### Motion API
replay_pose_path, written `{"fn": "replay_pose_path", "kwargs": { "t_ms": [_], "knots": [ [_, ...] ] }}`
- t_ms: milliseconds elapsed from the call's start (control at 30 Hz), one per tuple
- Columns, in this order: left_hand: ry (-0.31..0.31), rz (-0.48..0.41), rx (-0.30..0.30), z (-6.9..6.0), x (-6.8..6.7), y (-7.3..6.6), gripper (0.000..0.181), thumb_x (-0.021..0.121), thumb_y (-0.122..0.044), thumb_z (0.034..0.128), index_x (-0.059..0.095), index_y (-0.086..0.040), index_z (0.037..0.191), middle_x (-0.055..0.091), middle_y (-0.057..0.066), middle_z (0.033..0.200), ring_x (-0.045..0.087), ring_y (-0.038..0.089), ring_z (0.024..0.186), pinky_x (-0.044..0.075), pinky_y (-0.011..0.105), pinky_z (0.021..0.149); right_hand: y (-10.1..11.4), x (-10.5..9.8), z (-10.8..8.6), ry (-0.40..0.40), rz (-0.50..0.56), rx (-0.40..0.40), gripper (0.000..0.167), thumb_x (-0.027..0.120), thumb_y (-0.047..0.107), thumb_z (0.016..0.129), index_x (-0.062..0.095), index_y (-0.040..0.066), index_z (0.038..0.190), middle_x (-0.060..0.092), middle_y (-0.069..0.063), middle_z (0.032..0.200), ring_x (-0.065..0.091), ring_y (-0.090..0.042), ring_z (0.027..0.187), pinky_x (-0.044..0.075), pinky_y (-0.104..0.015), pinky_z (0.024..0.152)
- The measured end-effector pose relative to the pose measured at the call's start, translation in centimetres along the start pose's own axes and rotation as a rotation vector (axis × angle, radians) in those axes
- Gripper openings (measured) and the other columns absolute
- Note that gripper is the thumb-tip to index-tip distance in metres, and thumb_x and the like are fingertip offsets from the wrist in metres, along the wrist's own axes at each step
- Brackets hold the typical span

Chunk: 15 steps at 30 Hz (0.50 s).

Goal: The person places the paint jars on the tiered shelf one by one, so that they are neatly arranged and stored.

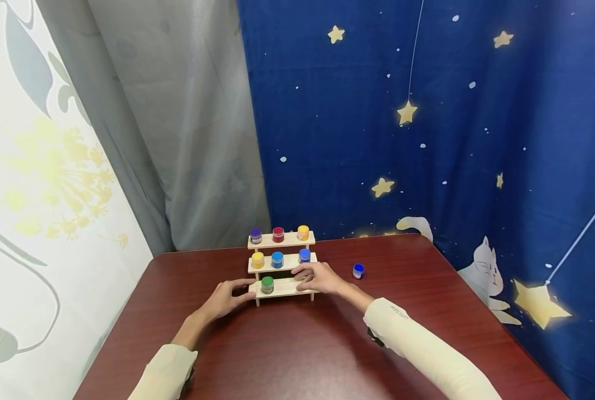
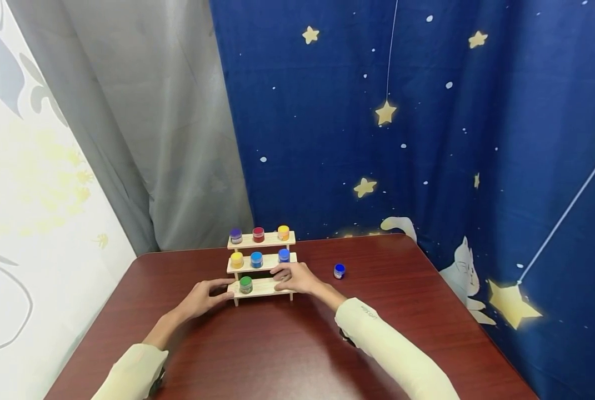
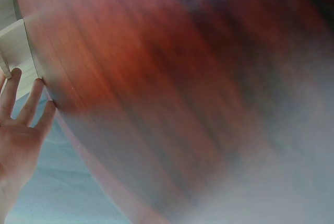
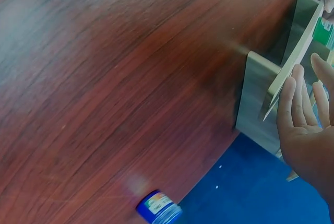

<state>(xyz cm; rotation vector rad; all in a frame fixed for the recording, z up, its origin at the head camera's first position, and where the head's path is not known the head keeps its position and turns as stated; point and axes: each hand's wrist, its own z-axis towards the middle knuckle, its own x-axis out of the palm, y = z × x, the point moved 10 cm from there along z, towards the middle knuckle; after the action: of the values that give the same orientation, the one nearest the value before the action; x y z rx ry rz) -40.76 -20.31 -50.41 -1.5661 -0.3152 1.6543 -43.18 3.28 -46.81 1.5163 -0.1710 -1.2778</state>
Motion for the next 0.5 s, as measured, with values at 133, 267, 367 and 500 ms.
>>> {"fn": "replay_pose_path", "kwargs": {
  "t_ms": [133,267,367,500],
  "knots": [
    [0.001,0.0,-0.007,0.0,0.0,0.0,0.043,0.077,-0.036,0.0956,0.071,-0.021,0.136,0.068,0.008,0.134,0.063,0.025,0.122,0.049,0.052,0.106,-0.4,-0.6,-0.5,-0.007,0.006,0.011,0.043,0.083,0.0,0.087,0.068,-0.007,0.126,0.076,-0.021,0.111,0.077,-0.028,0.094,0.061,-0.03,0.082],
    [-0.001,0.001,-0.01,0.0,0.0,0.0,0.043,0.077,-0.035,0.0958,0.071,-0.02,0.136,0.069,0.008,0.134,0.063,0.026,0.123,0.049,0.052,0.106,-1.0,-1.2,-0.9,-0.015,0.007,0.031,0.042,0.082,0.0,0.087,0.068,-0.007,0.127,0.076,-0.021,0.111,0.077,-0.028,0.095,0.061,-0.029,0.083],
    [-0.002,-0.003,-0.017,-0.1,0.0,-0.1,0.043,0.077,-0.035,0.0956,0.071,-0.021,0.135,0.068,0.008,0.135,0.063,0.026,0.124,0.049,0.052,0.106,-1.3,-1.6,-1.3,-0.02,0.008,0.031,0.042,0.082,0.0,0.088,0.068,-0.007,0.126,0.076,-0.021,0.111,0.077,-0.028,0.095,0.06,-0.029,0.083],
    [-0.001,-0.007,-0.024,-0.1,0.0,-0.1,0.042,0.077,-0.035,0.0958,0.071,-0.021,0.135,0.068,0.008,0.135,0.062,0.026,0.124,0.048,0.053,0.106,-1.3,-2.1,-1.6,-0.025,0.02,0.006,0.04,0.081,-0.001,0.088,0.068,-0.009,0.125,0.075,-0.023,0.11,0.077,-0.03,0.095,0.061,-0.029,0.083]
  ]
}}
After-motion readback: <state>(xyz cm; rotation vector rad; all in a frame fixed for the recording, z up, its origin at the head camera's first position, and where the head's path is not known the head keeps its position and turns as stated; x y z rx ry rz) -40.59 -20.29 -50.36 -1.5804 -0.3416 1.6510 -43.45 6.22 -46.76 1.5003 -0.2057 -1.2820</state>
